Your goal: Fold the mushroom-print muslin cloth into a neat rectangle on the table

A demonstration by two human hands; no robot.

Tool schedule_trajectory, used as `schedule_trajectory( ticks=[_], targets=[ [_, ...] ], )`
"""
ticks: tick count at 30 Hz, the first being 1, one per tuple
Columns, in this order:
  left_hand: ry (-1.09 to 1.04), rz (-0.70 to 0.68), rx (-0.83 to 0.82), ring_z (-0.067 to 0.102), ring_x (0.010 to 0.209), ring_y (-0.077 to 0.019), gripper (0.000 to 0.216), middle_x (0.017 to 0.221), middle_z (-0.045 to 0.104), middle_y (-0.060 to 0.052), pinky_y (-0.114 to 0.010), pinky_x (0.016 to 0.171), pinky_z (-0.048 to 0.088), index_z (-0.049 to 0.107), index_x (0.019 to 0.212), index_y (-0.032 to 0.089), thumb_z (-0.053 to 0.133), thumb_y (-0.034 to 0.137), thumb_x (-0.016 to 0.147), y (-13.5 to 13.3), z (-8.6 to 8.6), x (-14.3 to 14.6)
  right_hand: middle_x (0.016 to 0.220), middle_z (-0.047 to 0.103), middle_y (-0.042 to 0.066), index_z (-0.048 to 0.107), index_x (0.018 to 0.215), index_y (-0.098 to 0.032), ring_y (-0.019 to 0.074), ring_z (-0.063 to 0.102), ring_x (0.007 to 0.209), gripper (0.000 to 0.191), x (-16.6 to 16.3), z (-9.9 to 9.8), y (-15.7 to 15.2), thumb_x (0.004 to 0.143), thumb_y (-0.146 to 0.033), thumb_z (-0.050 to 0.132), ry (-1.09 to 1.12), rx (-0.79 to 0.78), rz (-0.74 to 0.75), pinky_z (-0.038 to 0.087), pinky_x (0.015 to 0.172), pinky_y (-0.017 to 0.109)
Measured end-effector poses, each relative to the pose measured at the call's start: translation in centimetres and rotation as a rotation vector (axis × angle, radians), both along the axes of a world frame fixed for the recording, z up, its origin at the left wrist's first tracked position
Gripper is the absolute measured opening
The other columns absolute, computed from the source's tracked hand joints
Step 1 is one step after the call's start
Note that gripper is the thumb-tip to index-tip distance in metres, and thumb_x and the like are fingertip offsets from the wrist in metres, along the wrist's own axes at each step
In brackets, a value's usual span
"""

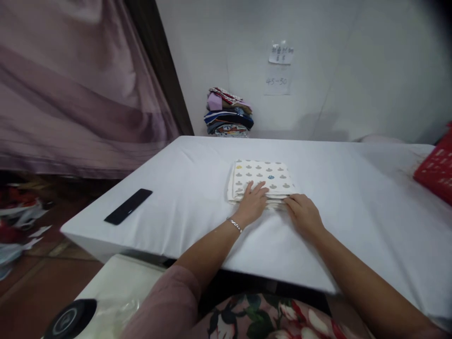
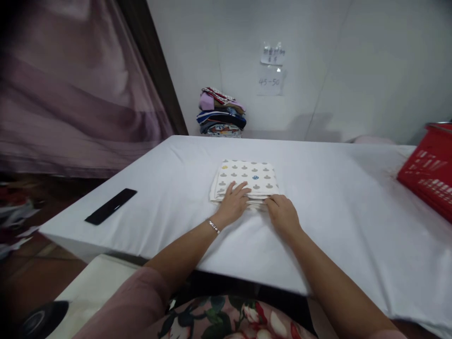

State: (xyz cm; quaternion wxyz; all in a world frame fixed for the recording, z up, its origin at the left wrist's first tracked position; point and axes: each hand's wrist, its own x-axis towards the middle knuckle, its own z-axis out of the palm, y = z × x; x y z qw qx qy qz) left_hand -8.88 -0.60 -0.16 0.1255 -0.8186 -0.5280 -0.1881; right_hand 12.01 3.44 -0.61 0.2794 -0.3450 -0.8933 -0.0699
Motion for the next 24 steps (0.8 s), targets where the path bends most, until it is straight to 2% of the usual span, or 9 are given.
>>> schedule_trajectory(
  ticks=[3, 8, 13, 18, 24],
  targets=[
    [0.022, 0.015, 0.007, 0.028, 0.137, -0.0228, 0.015, 0.125, 0.057, -0.006, -0.051, 0.116, 0.011, 0.064, 0.084, 0.018, 0.05, 0.02, 0.088, 0.0, -0.3, 0.1, 0.103, 0.063, 0.01, 0.063, 0.108, -0.018, 0.0225, 0.053, 0.094, 0.027, -0.7, 0.2, 0.0, 0.09, -0.02, 0.042, 0.028, 0.056, 0.093, 0.041, 0.078, 0.034],
    [0.029, 0.038, 0.022, 0.027, 0.137, -0.0214, 0.02, 0.125, 0.057, -0.005, -0.05, 0.117, 0.012, 0.064, 0.085, 0.019, 0.045, 0.019, 0.091, 0.0, -0.6, 0.2, 0.103, 0.063, 0.01, 0.063, 0.107, -0.018, 0.0231, 0.054, 0.094, 0.028, -2.3, -0.5, 0.3, 0.089, -0.017, 0.042, -0.034, -0.006, 0.216, 0.041, 0.078, 0.035],
    [0.006, 0.035, 0.017, 0.028, 0.137, -0.0207, 0.022, 0.127, 0.056, -0.004, -0.05, 0.117, 0.011, 0.065, 0.086, 0.02, 0.044, 0.018, 0.09, -0.2, -0.3, 0.1, 0.105, 0.064, 0.011, 0.063, 0.108, -0.018, 0.0244, 0.055, 0.097, 0.028, -2.5, -1.3, 0.5, 0.09, -0.019, 0.041, -0.027, -0.025, 0.217, 0.043, 0.08, 0.038],
    [0.01, 0.039, 0.017, 0.028, 0.137, -0.0218, 0.016, 0.132, 0.053, -0.005, -0.051, 0.117, 0.01, 0.066, 0.085, 0.021, 0.05, 0.02, 0.087, -0.7, 0.3, -0.7, 0.103, 0.064, 0.009, 0.065, 0.105, -0.02, 0.0239, 0.055, 0.096, 0.029, -2.3, -1.4, 0.4, 0.09, -0.017, 0.04, -0.046, -0.026, 0.203, 0.043, 0.08, 0.038],
    [0.012, 0.116, 0.012, 0.031, 0.135, -0.0221, 0.015, 0.131, 0.054, -0.004, -0.052, 0.115, 0.014, 0.065, 0.09, 0.023, 0.051, 0.025, 0.089, -2.3, 0.5, -4.3, 0.103, 0.064, 0.01, 0.065, 0.104, -0.019, 0.0235, 0.055, 0.094, 0.028, -2.2, -1.2, 0.2, 0.089, -0.015, 0.042, -0.044, -0.003, 0.223, 0.044, 0.079, 0.037]
  ],
)
